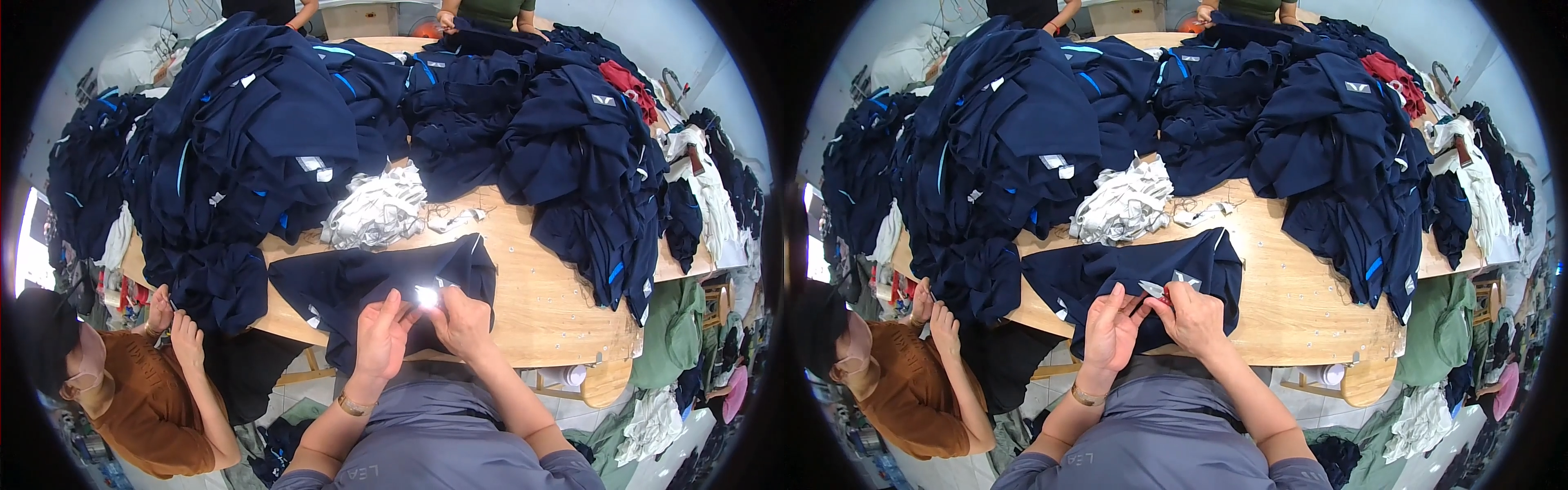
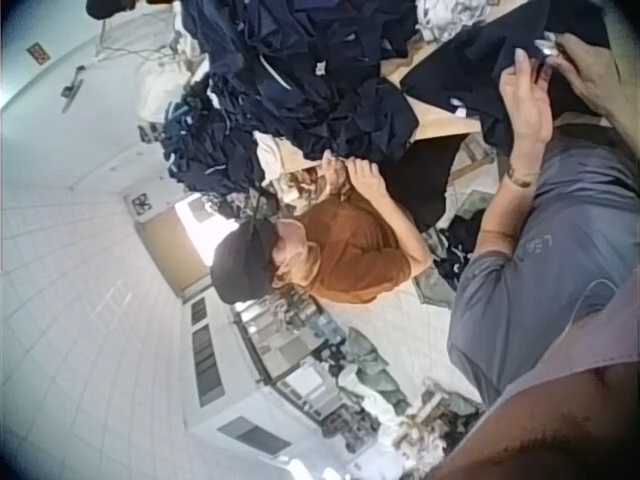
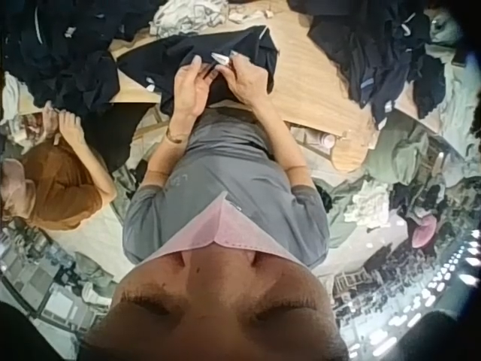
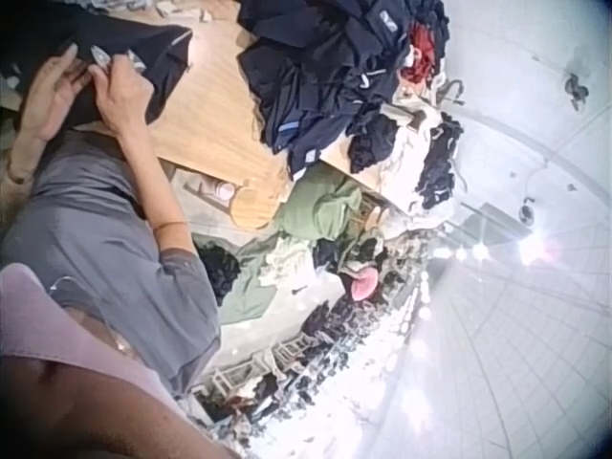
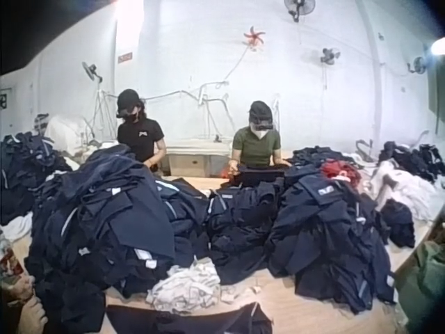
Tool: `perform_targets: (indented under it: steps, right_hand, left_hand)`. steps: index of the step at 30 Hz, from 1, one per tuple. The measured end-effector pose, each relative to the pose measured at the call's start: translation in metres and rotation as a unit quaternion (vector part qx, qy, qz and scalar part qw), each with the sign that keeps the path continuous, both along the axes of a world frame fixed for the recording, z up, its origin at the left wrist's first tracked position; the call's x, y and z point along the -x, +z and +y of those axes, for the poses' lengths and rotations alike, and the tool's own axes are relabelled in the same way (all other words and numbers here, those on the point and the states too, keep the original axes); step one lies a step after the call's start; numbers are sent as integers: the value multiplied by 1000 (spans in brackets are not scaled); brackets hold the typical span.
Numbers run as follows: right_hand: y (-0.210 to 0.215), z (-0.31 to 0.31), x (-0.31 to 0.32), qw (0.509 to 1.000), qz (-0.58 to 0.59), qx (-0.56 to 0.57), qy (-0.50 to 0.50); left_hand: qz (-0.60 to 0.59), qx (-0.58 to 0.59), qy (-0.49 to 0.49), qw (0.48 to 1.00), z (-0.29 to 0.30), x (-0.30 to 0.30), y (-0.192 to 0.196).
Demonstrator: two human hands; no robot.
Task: Trimming loose threads from blue athletic shirts using small scissors.
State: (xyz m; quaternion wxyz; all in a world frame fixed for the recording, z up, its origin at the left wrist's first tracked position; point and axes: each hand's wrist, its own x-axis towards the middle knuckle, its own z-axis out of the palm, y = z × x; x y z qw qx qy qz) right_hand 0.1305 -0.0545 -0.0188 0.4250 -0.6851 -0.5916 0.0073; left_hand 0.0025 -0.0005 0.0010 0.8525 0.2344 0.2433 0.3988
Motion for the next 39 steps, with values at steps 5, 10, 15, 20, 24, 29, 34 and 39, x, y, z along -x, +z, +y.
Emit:
perform_targets:
  steps: [5, 10, 15, 20, 24, 29, 34, 39]
  right_hand:
    - [4, 1, -1, 1000, -20, -7, -3]
    - [5, 3, -3, 999, 17, -35, -7]
    - [5, 6, 2, 986, 163, -36, 16]
    - [-2, 25, -2, 970, 125, -122, 169]
    - [8, 23, -5, 908, 406, -23, 100]
    - [17, 25, -12, 797, 586, 1, 147]
    - [22, 25, -16, 769, 619, -7, 157]
    - [13, 27, -22, 784, 602, -3, 154]
  left_hand:
    - [11, -5, 2, 1000, -2, -1, 2]
    - [36, -8, 12, 999, -2, 1, -5]
    - [41, 14, 31, 999, -2, 0, -2]
    - [168, -105, 55, 979, -1, 10, -21]
    - [345, -400, 173, 831, 8, 10, 9]
    - [450, -518, 169, 708, 18, 6, 19]
    - [346, -384, -65, 853, 32, 11, -9]
    - [141, -189, -38, 971, 30, 6, 6]
